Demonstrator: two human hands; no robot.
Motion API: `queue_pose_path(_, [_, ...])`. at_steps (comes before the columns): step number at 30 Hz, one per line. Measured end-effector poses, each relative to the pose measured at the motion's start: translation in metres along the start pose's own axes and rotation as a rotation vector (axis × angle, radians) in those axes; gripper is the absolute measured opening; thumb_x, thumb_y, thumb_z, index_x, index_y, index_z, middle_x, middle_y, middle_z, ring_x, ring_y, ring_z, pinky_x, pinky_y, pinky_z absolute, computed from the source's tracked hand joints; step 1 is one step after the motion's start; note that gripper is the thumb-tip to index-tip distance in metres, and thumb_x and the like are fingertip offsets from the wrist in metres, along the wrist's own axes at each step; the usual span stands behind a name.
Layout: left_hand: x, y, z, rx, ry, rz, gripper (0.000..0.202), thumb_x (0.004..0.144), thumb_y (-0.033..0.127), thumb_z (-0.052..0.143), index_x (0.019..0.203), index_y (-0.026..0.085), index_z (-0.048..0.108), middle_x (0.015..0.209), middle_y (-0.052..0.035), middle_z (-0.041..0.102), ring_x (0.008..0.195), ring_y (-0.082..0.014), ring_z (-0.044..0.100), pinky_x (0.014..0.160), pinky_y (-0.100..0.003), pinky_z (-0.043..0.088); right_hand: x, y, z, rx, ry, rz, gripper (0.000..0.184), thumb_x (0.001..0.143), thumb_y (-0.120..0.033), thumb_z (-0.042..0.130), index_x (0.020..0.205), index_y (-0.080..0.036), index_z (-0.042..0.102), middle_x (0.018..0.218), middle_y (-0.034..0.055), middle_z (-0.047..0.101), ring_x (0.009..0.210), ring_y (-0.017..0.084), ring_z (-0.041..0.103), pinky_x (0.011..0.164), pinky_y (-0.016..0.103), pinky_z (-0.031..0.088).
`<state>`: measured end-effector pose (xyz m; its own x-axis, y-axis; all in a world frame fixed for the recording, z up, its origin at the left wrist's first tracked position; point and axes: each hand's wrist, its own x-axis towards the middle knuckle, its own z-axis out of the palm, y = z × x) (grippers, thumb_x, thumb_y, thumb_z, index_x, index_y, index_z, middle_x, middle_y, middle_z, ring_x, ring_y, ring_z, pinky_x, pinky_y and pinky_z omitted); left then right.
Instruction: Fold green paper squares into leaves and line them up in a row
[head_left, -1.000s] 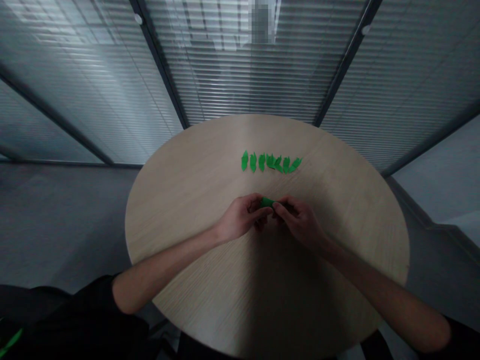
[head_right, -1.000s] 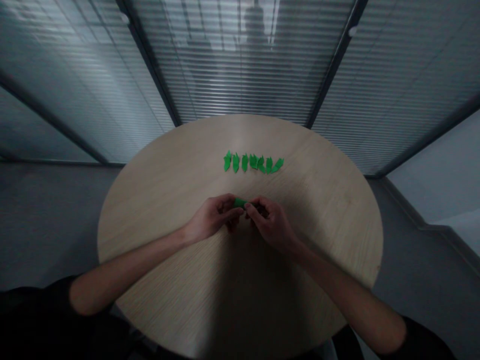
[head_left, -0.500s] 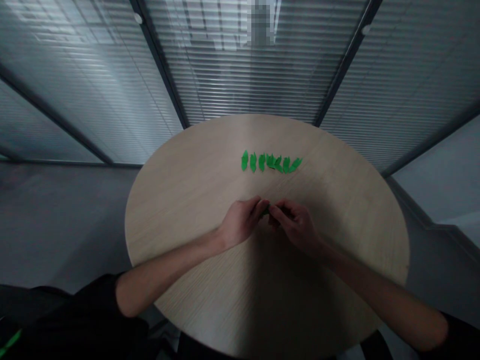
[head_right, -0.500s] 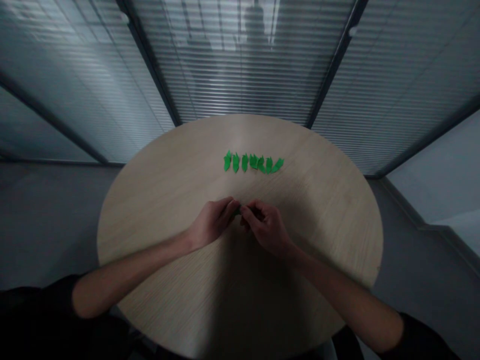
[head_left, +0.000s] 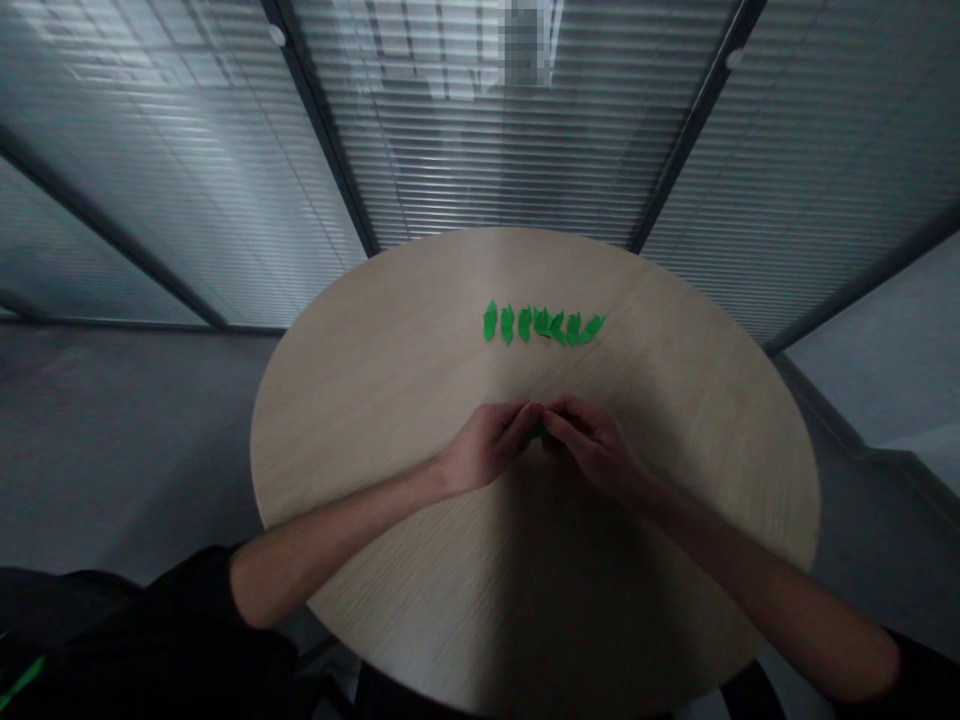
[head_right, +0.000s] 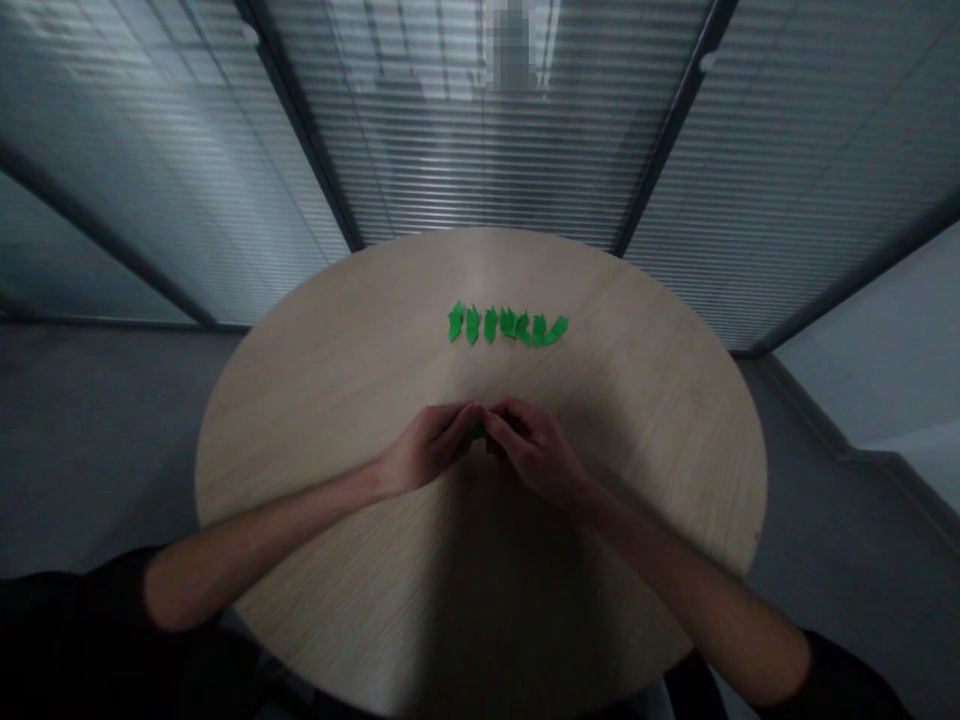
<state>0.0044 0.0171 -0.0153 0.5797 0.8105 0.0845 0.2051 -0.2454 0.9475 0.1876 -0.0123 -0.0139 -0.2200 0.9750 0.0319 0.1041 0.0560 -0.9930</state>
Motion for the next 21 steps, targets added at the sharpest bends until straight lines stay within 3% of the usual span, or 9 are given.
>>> queue_pose_path(4, [-0.0003,0.0045,0.0006,0.016,0.055,-0.018,0.050,0.106,0.053,0.038,0.073,0.018,0.053,0.061,0.0034,0.042,0.056,-0.0106,0.036,0.050,-0.023,0.029,0.0009,-0.0033,-0.0062,-0.098,0.003,-0.001,0.046,0.092,-0.063,0.064,0.074,-0.021,0.059,0.059,-0.0039,0.050,0.053,0.011,0.045,0.049,0.025,0.035])
queue_pose_path(9, [0.0002,0.0061,-0.0019,0.001,0.046,-0.017,0.051,0.104,0.058,0.039,0.072,0.019,0.051,0.062,0.0037,0.039,0.056,-0.0109,0.034,0.050,-0.024,0.027,0.0009,-0.0043,-0.0101,-0.182,0.022,0.005,0.052,0.089,-0.068,0.065,0.068,-0.021,0.058,0.055,-0.0050,0.043,0.049,0.010,0.037,0.045,0.026,0.026])
queue_pose_path(15, [0.0006,0.0068,-0.0048,-0.025,0.019,-0.039,0.053,0.104,0.059,0.039,0.074,0.018,0.052,0.059,0.0047,0.038,0.053,-0.0097,0.034,0.048,-0.024,0.024,0.0001,-0.0054,-0.0092,-0.225,0.027,-0.035,0.055,0.090,-0.069,0.065,0.064,-0.021,0.058,0.057,-0.0035,0.046,0.052,0.011,0.039,0.049,0.026,0.030])
queue_pose_path(21, [0.0002,0.0060,-0.0073,-0.023,0.035,-0.031,0.051,0.105,0.056,0.039,0.073,0.019,0.051,0.059,0.0045,0.041,0.052,-0.0095,0.035,0.047,-0.023,0.025,0.0000,-0.0072,-0.0093,-0.118,-0.046,0.051,0.057,0.090,-0.073,0.060,0.069,-0.020,0.059,0.057,-0.0025,0.051,0.049,0.011,0.043,0.045,0.025,0.030])
